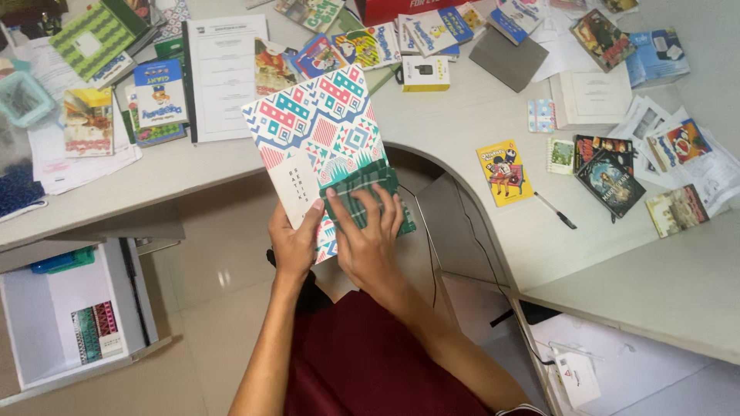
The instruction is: The person opens a desk drawer, removes a patterned notebook, and wipes both sides of the notebook with a green cloth before placing it back in the drawer. They then pick up a second patterned notebook from the desk and wipe its cover with the same cloth.
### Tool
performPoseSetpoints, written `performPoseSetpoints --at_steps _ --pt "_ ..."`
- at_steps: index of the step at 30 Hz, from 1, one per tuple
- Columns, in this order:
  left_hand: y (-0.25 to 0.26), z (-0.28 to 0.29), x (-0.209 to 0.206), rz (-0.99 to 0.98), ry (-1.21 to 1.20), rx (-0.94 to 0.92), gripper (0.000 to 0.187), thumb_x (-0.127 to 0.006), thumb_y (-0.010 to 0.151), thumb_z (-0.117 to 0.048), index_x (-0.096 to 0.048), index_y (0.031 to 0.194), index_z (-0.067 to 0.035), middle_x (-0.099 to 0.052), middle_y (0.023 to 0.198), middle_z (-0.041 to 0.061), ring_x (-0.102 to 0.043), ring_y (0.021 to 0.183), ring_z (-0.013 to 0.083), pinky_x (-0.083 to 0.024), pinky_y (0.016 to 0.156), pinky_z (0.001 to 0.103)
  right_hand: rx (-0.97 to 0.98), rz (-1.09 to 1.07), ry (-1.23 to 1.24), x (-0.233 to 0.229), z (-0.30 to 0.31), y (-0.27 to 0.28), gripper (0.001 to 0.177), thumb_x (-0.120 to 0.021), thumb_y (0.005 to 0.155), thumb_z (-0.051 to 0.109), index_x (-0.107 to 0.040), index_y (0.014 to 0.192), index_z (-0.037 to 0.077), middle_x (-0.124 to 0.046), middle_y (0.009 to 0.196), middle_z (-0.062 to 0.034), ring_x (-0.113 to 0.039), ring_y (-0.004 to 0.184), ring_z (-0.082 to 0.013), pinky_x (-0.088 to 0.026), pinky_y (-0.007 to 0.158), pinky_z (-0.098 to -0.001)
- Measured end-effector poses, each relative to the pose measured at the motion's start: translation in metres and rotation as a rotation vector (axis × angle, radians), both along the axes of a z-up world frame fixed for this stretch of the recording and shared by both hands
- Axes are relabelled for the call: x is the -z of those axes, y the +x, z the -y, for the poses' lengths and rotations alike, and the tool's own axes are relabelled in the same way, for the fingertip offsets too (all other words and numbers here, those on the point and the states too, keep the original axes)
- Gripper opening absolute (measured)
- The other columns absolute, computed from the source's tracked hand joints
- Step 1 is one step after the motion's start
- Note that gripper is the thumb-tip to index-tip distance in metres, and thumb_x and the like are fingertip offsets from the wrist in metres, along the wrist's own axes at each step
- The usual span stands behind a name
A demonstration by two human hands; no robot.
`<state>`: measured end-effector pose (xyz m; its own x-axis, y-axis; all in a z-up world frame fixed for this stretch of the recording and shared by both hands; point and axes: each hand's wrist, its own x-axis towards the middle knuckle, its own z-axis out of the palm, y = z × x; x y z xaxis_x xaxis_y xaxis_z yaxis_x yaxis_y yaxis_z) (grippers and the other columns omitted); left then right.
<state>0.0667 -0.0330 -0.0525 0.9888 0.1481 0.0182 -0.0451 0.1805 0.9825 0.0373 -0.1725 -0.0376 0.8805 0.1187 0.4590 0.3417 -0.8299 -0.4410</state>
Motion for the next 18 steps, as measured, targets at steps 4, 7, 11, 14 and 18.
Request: performPoseSetpoints --at_steps 4,7,11,14,18 --pt "-0.001 -0.002 0.0 0.016 0.025 -0.003 0.028 -0.068 0.097 -0.01 -0.063 0.121 0.004 -0.072 0.11 0.01 -0.067 0.095 0.012 -0.055 0.083 0.028 -0.043 -0.007 -0.003 -0.011 0.006 -0.01 0.059 -0.068 0.096 0.025 -0.051 0.153 0.021 -0.044 0.143 -0.0149 -0.033 0.14 -0.0434 -0.022 0.116 -0.0674" --pt "-0.003 -0.002 -0.002 0.018 0.025 0.012 0.027 -0.068 0.097 -0.008 -0.064 0.12 0.005 -0.072 0.108 0.01 -0.066 0.094 0.0123 -0.055 0.082 0.028 -0.078 -0.004 -0.029 -0.013 0.015 -0.007 0.056 -0.065 0.099 0.027 -0.051 0.153 0.026 -0.044 0.144 -0.0117 -0.032 0.141 -0.0412 -0.023 0.116 -0.065" --pt "-0.009 0.004 -0.006 0.021 -0.018 0.068 0.027 -0.068 0.097 -0.008 -0.064 0.12 0.006 -0.072 0.108 0.01 -0.067 0.094 0.0124 -0.056 0.082 0.028 -0.078 0.032 -0.03 -0.012 0.028 0.017 0.055 -0.063 0.1 0.029 -0.049 0.153 0.029 -0.038 0.146 -0.0153 -0.026 0.143 -0.041 -0.018 0.119 -0.0661" --pt "-0.008 0.01 -0.01 0.035 -0.02 0.084 0.028 -0.067 0.097 -0.007 -0.064 0.121 0.006 -0.074 0.109 0.01 -0.069 0.095 0.0125 -0.057 0.084 0.028 -0.01 -0.007 -0.034 -0.02 0.041 0.026 0.054 -0.062 0.102 0.031 -0.049 0.155 0.029 -0.038 0.149 -0.0127 -0.023 0.151 -0.0413 -0.014 0.124 -0.0696" --pt "-0.005 0.016 -0.015 0.094 -0.005 0.072 0.035 -0.066 0.1 -0.015 -0.061 0.126 0.008 -0.071 0.112 0.014 -0.066 0.097 0.0139 -0.055 0.085 0.03 -0.052 -0.019 0.095 -0.023 0.038 0.03 0.057 -0.059 0.103 0.029 -0.045 0.158 0.025 -0.034 0.156 -0.0168 -0.017 0.156 -0.0458 -0.013 0.124 -0.0716"
